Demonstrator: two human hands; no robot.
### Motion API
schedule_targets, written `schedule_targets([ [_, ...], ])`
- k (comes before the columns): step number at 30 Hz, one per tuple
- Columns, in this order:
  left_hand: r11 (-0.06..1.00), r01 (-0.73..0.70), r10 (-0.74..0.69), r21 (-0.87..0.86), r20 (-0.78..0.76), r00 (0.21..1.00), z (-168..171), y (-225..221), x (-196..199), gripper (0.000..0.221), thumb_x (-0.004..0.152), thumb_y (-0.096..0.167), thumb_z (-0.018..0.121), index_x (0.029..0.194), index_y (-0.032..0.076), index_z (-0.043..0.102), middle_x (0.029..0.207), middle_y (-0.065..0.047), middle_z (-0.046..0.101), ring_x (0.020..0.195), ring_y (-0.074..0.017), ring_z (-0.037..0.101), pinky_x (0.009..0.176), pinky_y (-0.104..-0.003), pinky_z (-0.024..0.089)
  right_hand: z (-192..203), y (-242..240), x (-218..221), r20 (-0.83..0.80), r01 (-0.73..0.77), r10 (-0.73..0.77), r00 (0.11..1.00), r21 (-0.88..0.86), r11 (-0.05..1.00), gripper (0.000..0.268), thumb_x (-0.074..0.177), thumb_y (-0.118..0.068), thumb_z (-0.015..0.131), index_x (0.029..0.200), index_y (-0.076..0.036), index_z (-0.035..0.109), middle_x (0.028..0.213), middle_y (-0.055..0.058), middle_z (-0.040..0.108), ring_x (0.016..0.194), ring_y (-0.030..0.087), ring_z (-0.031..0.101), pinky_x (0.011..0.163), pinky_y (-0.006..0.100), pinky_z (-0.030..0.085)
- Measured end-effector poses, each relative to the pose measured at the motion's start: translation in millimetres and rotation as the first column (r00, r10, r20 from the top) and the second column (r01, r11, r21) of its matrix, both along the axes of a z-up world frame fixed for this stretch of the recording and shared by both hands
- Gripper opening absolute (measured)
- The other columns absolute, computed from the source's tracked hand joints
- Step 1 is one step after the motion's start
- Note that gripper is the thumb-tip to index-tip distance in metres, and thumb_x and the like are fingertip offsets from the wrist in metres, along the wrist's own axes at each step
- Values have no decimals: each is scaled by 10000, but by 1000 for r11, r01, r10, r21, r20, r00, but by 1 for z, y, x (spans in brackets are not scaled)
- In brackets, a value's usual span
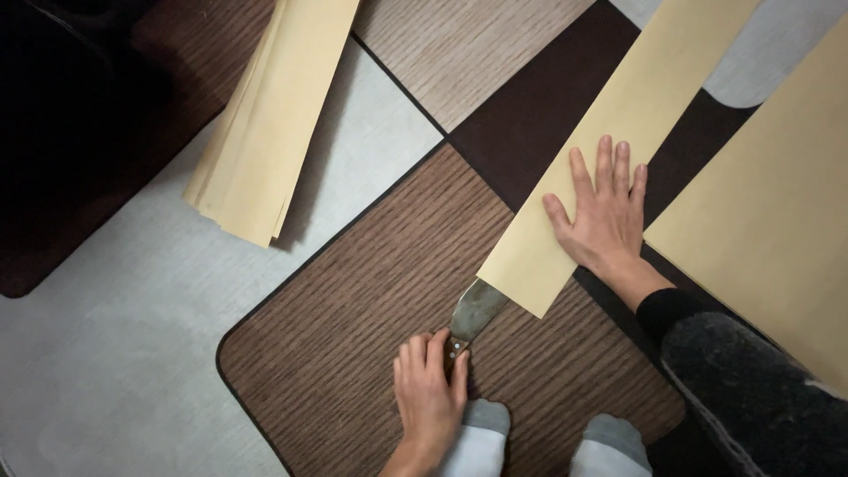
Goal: Cutting long, uniform strips from a large sheet of thin material using a large knife on a floor-based workspace.
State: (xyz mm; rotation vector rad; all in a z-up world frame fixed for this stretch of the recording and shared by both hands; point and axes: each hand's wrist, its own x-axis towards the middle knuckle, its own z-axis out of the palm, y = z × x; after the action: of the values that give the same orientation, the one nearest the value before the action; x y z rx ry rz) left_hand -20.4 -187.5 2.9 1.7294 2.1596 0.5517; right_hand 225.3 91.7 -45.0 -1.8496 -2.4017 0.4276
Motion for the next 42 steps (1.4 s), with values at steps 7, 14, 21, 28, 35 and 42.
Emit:
schedule_targets([
  [7, 995, -73, 74, -74, 9, 997, -7, -12, -1, 449, 1024, 339, 785, 1401, 111, 700, 1221, -82, 643, 1065, -259, 624, 927, -423, 509, -1, -1, 0, -9, 2, -2, 1000, 21, 1000, 969, 1102, -719, 277, 1834, -85, 231, 1930, 204, 65, 1747, 424, -90, 1365, 691, -73],
  [14, 1000, -7, 7, -1, -5, 1000, 1, -2, -1, 449, 1020, 295, 790, 1399, 72, 701, 1177, -86, 637, 992, -255, 600, 864, -402, 490, -6, 0, 2, 14, -13, 13, 1000, 17, 1000, 954, 1108, -729, 249, 1840, -119, 211, 1936, 180, 64, 1747, 418, -104, 1357, 705, -73],
  [21, 1000, -30, 30, 1, -7, 1000, -3, -5, -6, 453, 1037, 331, 771, 1400, 70, 703, 1217, -96, 651, 1044, -266, 616, 913, -408, 499, -4, -1, 2, 15, -19, 19, 1000, 9, 1000, 957, 1116, -731, 241, 1837, -102, 232, 1938, 188, 49, 1746, 391, -147, 1356, 684, -104],
  [28, 998, -31, 29, -58, -29, 999, -10, -6, -7, 471, 1026, 335, 792, 1405, 67, 708, 1200, -93, 652, 1045, -241, 614, 889, -394, 506, 16, 13, -11, 89, 2, -1, 996, -18, 1000, 924, 1055, -658, 456, 1741, -39, 444, 1867, 287, 249, 1720, 541, 80, 1307, 781, 30],
  [35, 999, 47, -46, 27, -32, 998, -1, 1, -9, 453, 1025, 300, 793, 1385, 39, 708, 1186, -111, 651, 1003, -257, 605, 864, -394, 495, 12, 10, -29, 70, -34, 31, 997, 37, 999, 863, 1060, -457, 491, 1672, 147, 416, 1831, 359, 263, 1728, 490, 123, 1329, 721, 108],
  [42, 999, 44, -44, -13, -27, 999, 0, 0, -9, 443, 1034, 309, 789, 1389, 55, 711, 1188, -107, 645, 1017, -250, 606, 870, -393, 495, -6, 1, -23, 8, -36, 35, 999, 51, 998, 911, 1140, -492, 362, 1774, 149, 234, 1908, 307, 78, 1766, 390, -49, 1376, 660, -36],
])
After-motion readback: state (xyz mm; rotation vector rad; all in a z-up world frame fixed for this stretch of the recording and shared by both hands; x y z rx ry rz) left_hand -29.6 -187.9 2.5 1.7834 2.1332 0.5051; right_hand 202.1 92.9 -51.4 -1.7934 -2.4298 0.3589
